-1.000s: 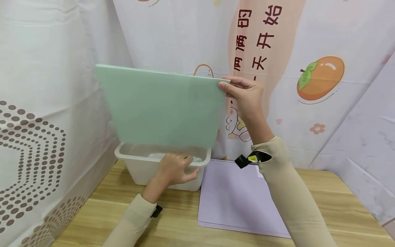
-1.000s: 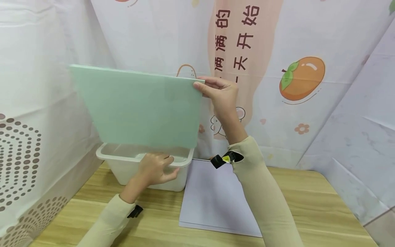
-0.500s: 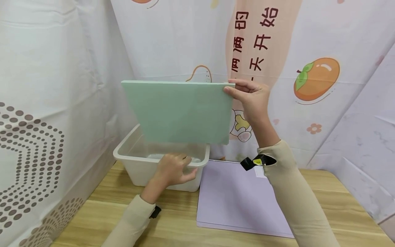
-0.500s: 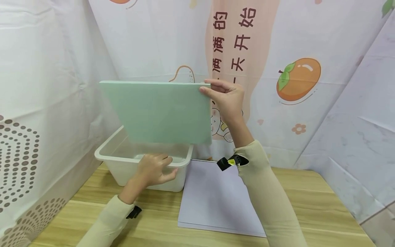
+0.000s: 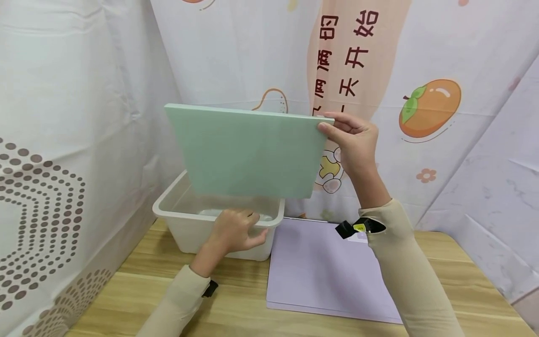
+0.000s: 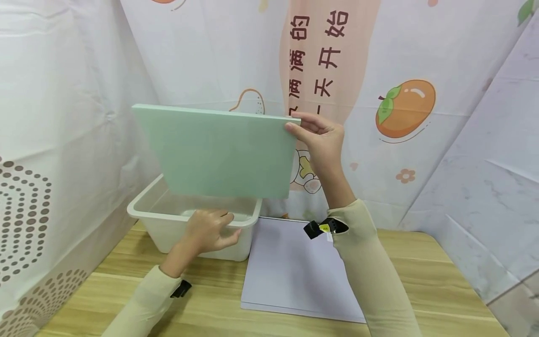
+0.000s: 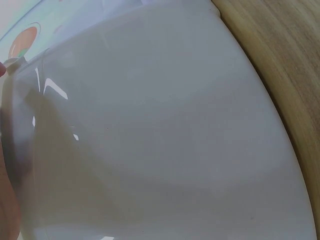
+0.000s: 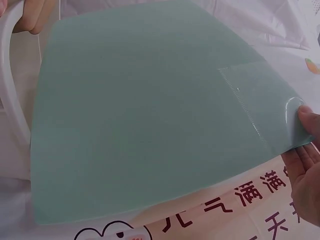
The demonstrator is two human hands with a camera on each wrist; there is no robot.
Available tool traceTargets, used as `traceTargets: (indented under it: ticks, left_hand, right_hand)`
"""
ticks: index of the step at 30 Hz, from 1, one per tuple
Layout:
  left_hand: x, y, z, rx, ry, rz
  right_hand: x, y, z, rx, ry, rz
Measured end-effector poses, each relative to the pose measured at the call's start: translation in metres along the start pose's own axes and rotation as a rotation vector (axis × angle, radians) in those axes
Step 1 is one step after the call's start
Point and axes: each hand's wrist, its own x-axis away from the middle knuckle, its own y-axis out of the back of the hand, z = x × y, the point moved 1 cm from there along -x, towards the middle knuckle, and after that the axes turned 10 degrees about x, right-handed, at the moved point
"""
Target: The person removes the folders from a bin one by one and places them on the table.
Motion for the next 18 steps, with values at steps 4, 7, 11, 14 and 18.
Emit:
traceTargets:
  ticks: [4,7,11,14,18]
  left_hand:
    - [0.0,0.001,0.0,0.003,-0.004,-0.006]
    - [0.0,0.0,0.0,0.005,-0.006,-0.013]
    - [0.001,0.0,0.0,0.003,-0.01,-0.019]
    - [0.001,0.0,0.0,0.001,-0.012,-0.023]
    - [0.001,0.0,0.001,0.001,-0.011,-0.024]
  right_hand:
    - [0.002,0.004,-0.002,-0.002,0.002,-0.028]
    - [0.003,0.006,-0.004,-0.001,0.005,-0.047]
    - [0.004,0.01,-0.006,0.003,0.029,-0.067]
    - [0.005,0.012,-0.007,0.027,0.074,-0.081]
    - [0.007,0.013,-0.007,0.043,0.129,-0.1]
